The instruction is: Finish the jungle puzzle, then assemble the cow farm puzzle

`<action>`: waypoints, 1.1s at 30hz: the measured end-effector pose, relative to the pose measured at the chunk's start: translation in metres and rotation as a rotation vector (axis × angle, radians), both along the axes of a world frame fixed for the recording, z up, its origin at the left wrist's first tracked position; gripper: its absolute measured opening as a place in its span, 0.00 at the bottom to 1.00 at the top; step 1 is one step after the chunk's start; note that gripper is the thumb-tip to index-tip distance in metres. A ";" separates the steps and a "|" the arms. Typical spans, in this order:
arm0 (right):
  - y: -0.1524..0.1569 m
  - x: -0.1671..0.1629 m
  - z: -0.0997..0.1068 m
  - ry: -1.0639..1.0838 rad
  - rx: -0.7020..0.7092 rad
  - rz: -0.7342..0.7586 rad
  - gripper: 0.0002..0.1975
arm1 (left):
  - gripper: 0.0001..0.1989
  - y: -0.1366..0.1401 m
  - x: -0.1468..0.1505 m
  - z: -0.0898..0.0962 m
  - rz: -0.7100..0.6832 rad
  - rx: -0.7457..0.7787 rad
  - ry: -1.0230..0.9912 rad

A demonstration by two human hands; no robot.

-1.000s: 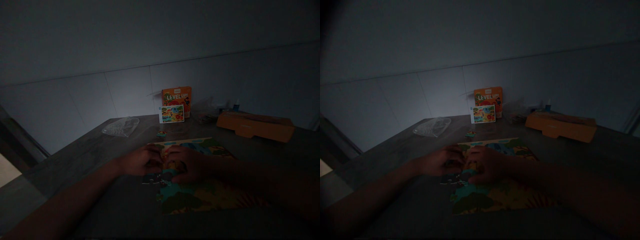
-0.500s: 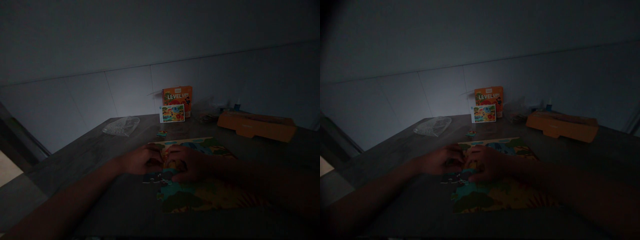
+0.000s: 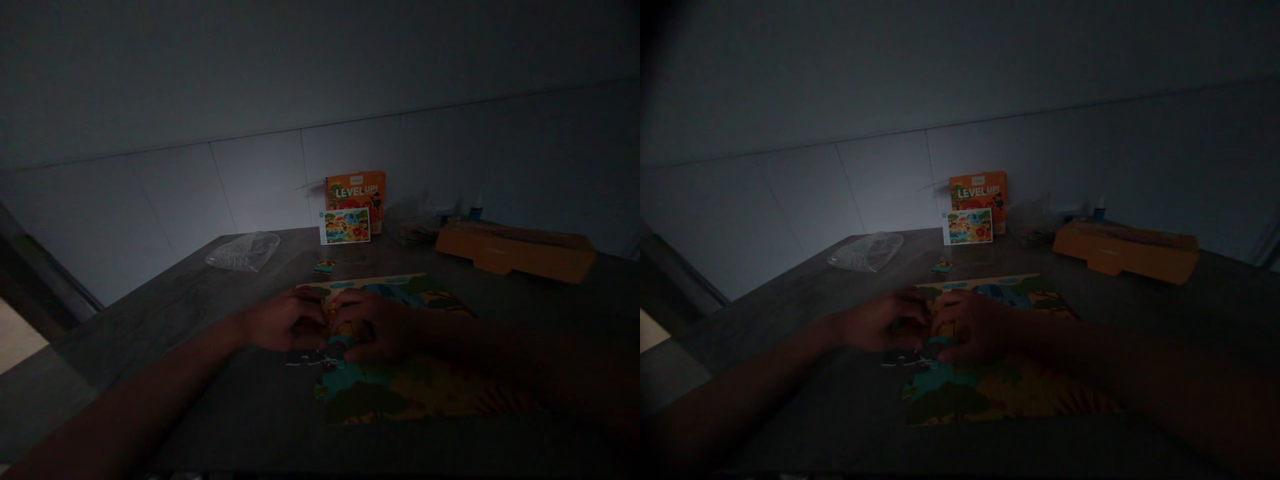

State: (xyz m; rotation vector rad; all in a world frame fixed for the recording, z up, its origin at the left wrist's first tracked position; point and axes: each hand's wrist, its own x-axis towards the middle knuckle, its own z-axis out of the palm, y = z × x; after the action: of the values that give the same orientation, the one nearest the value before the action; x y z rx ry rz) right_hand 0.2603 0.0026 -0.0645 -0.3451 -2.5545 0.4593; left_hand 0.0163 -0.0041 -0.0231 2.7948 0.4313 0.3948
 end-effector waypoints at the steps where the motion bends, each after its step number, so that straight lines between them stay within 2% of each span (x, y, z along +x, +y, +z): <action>1: 0.000 0.000 -0.001 0.004 -0.003 0.002 0.21 | 0.10 0.001 -0.001 -0.001 0.007 0.006 0.009; 4: 0.002 0.000 -0.002 0.018 0.001 0.014 0.20 | 0.18 0.002 -0.002 -0.004 0.045 0.007 0.032; 6: 0.002 -0.001 -0.002 0.029 0.004 0.026 0.20 | 0.19 0.002 -0.002 -0.006 0.059 -0.005 0.037; 26: 0.004 -0.001 -0.003 0.031 -0.009 0.033 0.20 | 0.19 0.002 -0.002 -0.007 0.103 -0.037 0.050; 33: 0.002 -0.002 0.001 0.006 -0.033 0.019 0.16 | 0.16 -0.001 0.002 -0.003 0.077 -0.022 0.046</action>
State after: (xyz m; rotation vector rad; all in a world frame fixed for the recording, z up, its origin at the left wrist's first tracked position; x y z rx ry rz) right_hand 0.2584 0.0049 -0.0637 -0.3312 -2.5489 0.5093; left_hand 0.0181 -0.0055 -0.0261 2.7767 0.5522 0.3402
